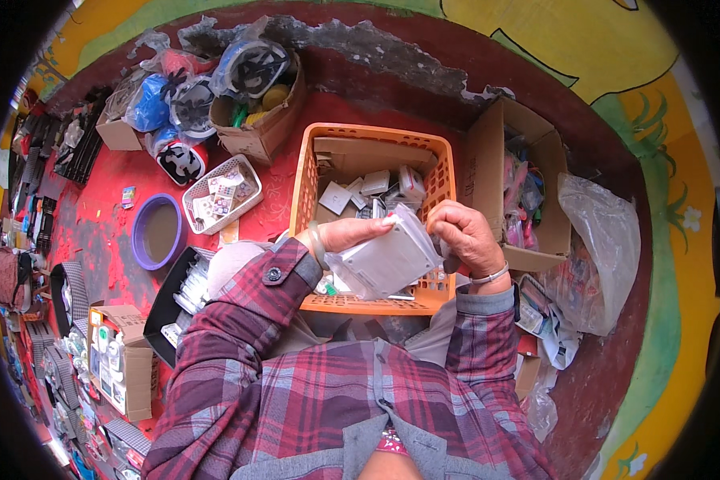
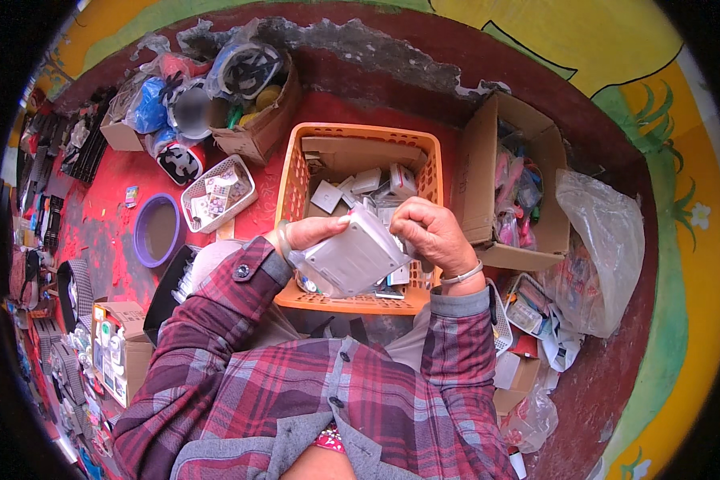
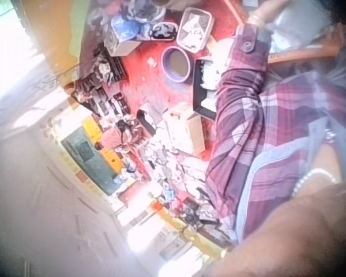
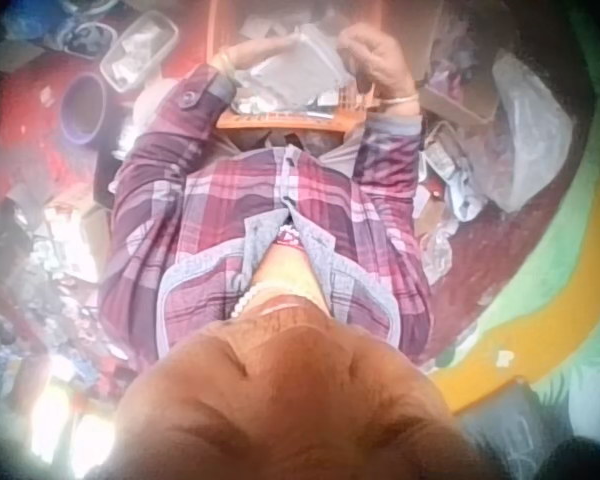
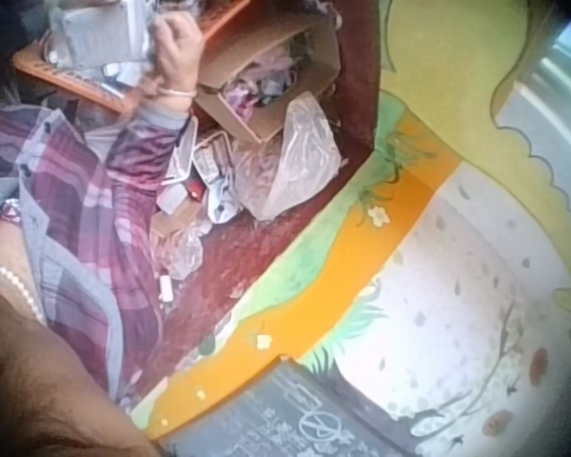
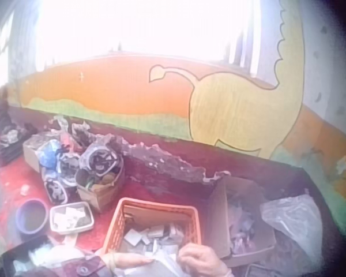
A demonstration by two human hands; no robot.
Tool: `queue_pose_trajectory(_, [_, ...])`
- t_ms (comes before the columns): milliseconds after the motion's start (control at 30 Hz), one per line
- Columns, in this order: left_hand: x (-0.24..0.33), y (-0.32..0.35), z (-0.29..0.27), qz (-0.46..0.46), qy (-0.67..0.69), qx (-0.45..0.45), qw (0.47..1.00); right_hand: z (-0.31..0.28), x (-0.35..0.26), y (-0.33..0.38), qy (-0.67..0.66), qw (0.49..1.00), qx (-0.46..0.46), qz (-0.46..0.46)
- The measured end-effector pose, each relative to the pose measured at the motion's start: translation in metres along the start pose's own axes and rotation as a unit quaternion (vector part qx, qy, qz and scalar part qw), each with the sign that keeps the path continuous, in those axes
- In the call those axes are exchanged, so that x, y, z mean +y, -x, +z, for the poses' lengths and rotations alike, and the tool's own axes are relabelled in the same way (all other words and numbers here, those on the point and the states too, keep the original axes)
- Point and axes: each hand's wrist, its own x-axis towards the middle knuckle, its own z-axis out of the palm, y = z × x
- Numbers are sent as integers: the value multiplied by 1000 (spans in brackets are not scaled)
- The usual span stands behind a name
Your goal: The person picks up a small box from a basket, wipes it with a cloth, and places it into a tray.
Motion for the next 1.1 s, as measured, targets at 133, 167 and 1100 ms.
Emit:
queue_pose_trajectory(133, [0, 3, -1, -2, 16, -6, 1000, 2, -13, 5, 5, 997, -54, 56])
queue_pose_trajectory(167, [0, 3, -2, -3, 15, -2, 1000, 2, -12, 5, 7, 997, -57, 59])
queue_pose_trajectory(1100, [15, -6, 12, 234, -180, 157, 942, 9, -2, 0, -2, 1000, -3, 24])
